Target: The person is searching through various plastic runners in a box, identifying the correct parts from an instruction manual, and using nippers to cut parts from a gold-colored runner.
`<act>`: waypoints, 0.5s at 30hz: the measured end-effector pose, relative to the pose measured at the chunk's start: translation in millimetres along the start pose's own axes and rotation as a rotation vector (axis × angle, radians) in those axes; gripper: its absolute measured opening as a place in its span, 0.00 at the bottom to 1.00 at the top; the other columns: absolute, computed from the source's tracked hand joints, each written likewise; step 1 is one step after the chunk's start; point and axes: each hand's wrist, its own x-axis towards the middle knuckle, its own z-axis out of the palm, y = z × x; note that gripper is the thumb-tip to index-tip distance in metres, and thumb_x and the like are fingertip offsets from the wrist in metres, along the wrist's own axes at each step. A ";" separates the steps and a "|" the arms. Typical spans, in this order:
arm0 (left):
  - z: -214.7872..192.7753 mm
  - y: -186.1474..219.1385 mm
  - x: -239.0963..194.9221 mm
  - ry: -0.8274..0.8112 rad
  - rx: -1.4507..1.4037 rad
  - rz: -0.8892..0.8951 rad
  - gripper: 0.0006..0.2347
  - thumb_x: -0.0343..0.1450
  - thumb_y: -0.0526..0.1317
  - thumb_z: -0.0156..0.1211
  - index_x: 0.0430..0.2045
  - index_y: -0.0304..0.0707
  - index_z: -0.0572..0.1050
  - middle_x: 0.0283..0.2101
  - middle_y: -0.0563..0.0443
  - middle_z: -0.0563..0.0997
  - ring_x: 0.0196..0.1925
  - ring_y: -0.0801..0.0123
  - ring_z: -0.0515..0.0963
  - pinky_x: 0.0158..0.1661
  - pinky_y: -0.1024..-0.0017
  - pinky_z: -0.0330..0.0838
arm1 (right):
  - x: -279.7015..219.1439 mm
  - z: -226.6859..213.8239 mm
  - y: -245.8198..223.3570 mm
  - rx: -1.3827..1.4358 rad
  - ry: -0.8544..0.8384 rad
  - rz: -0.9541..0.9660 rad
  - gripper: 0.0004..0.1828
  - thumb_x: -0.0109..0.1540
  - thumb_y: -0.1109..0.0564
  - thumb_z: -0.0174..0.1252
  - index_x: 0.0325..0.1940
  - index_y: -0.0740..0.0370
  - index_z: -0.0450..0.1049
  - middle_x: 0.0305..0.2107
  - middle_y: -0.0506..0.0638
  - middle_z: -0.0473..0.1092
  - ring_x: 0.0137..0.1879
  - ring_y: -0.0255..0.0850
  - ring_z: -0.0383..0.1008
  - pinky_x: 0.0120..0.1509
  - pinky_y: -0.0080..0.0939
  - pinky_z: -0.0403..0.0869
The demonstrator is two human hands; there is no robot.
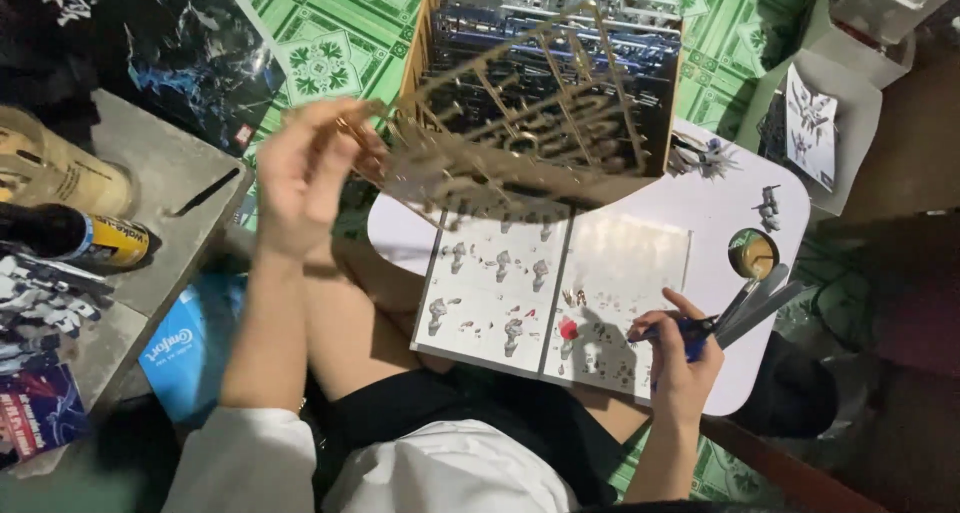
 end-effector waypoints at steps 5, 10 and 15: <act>-17.6 11.5 37.2 0.006 0.220 0.098 0.13 0.80 0.40 0.40 0.49 0.25 0.67 0.37 0.40 0.74 0.36 0.62 0.79 0.33 0.76 0.76 | 3.2 2.7 -22.2 -0.449 -0.136 -0.040 0.16 0.63 0.57 0.50 0.53 0.68 0.69 0.28 0.52 0.71 0.33 0.38 0.71 0.40 0.35 0.70; -5.3 6.6 66.4 -0.040 0.146 0.122 0.11 0.81 0.40 0.40 0.50 0.28 0.65 0.43 0.39 0.71 0.43 0.59 0.76 0.46 0.69 0.79 | 5.0 -2.7 -19.2 -0.630 -0.167 -0.035 0.13 0.63 0.57 0.51 0.50 0.62 0.72 0.25 0.49 0.70 0.34 0.35 0.71 0.42 0.33 0.68; 5.5 0.9 81.5 -0.069 0.276 0.286 0.12 0.82 0.40 0.42 0.36 0.29 0.70 0.34 0.44 0.71 0.30 0.66 0.61 0.34 0.68 0.53 | 5.5 -14.7 -6.6 -0.733 -0.193 -0.117 0.13 0.62 0.60 0.53 0.51 0.60 0.73 0.29 0.46 0.72 0.36 0.32 0.70 0.43 0.34 0.66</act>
